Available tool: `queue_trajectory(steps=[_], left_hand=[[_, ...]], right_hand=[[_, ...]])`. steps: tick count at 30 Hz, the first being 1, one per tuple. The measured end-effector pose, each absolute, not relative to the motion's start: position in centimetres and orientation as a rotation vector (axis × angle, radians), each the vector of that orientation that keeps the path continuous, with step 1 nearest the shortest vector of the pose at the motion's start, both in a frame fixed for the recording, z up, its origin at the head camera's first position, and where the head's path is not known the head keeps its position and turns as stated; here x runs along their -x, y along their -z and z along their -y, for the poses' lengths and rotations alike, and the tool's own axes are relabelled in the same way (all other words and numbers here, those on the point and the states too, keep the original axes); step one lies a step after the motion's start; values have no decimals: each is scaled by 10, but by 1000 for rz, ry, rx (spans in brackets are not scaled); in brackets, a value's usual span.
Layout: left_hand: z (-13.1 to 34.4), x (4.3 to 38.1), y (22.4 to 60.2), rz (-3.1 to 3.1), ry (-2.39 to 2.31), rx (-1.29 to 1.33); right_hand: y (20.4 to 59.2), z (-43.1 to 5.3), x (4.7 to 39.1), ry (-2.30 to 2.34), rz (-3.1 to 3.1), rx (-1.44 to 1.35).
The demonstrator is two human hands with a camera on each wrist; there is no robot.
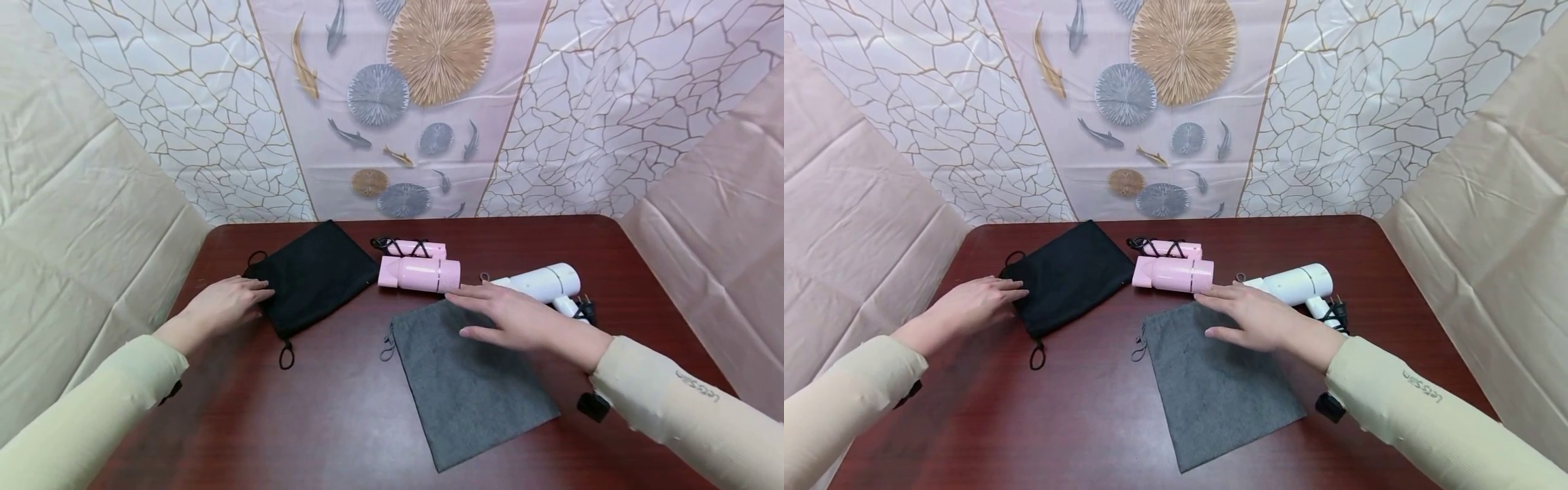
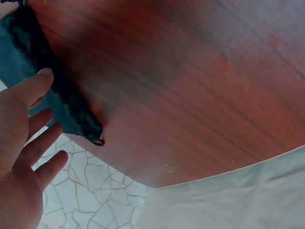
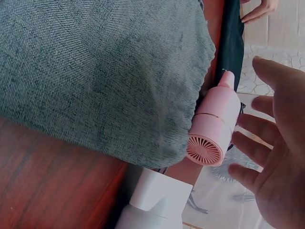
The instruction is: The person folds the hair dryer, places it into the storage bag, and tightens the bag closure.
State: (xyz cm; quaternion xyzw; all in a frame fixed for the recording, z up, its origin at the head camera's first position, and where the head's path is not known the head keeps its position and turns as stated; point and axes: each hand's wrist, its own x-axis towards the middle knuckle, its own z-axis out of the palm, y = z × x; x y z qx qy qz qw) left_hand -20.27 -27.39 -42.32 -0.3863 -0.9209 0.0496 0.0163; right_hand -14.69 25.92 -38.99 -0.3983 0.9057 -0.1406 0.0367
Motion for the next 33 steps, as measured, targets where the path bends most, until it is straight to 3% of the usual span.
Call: queue_trajectory(steps=[22, 33], left_hand=[[268, 207, 444, 2791, -219, 1208], [265, 209, 429, 2802, -1, 1169]], right_hand=[[383, -269, 141, 322, -2773, 1148], [384, -271, 144, 326, -2767, 1135]])
